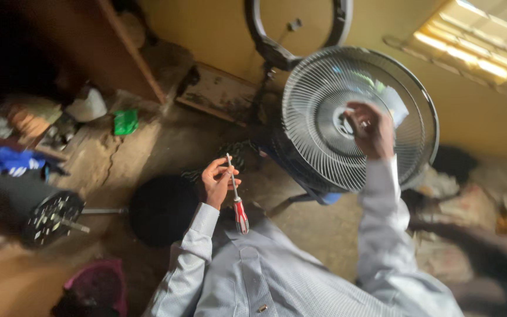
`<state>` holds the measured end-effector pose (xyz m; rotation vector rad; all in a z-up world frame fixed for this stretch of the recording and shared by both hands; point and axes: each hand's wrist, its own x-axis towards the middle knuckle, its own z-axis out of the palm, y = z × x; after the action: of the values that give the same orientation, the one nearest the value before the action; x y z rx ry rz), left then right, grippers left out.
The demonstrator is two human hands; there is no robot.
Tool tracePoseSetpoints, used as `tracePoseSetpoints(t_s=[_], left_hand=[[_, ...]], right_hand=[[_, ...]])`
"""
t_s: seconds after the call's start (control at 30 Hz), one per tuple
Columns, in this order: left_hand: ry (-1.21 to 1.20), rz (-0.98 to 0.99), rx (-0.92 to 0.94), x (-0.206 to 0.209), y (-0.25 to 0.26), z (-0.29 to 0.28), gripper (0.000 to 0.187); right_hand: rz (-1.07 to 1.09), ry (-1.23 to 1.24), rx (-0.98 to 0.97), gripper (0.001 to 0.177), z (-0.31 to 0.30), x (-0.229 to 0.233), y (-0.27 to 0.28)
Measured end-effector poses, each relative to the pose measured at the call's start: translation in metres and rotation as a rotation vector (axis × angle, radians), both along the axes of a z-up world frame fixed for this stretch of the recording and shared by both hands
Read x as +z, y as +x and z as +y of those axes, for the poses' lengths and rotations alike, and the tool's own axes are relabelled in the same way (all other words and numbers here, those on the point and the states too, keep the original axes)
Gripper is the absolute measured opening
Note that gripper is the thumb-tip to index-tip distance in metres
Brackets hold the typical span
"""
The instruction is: The person uses a screwdriver to loosen and remove screws from the rear motor housing of a standing fan. They repeatedly insert and turn the screwdriver on the same fasteners while holding the fan housing steady.
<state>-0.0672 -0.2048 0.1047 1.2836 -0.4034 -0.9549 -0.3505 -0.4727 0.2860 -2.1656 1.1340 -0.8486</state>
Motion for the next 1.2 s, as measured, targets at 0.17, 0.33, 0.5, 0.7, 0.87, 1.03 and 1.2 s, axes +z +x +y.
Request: tracePoseSetpoints(t_s=[0.17, 0.33, 0.5, 0.7, 0.87, 1.03, 1.2], left_hand=[[0.114, 0.138, 0.19, 0.007, 0.02, 0.044, 0.034], [0.103, 0.246, 0.497, 0.004, 0.032, 0.103, 0.033], [0.131, 0.232, 0.803, 0.002, 0.044, 0.166, 0.036], [0.007, 0.241, 1.007, -0.014, 0.059, 0.223, 0.038], [0.024, 0.178, 0.977, -0.06, 0.085, 0.266, 0.037], [0.096, 0.079, 0.959, -0.113, 0.127, 0.297, 0.034], [0.287, 0.024, 0.893, -0.126, 0.164, 0.323, 0.036]], right_hand=[[-0.544, 0.65, 0.423, 0.029, 0.119, -0.008, 0.081], [-0.283, 1.459, 0.744, 0.035, 0.223, -0.117, 0.181], [-0.053, 1.312, 1.194, 0.028, 0.286, -0.185, 0.196], [0.152, 1.338, 1.099, 0.05, 0.325, -0.182, 0.235], [0.172, 1.28, 1.109, 0.048, 0.369, -0.171, 0.273], [0.135, 1.248, 1.115, 0.046, 0.399, -0.167, 0.304], [0.111, 1.239, 1.045, 0.044, 0.41, -0.168, 0.317]])
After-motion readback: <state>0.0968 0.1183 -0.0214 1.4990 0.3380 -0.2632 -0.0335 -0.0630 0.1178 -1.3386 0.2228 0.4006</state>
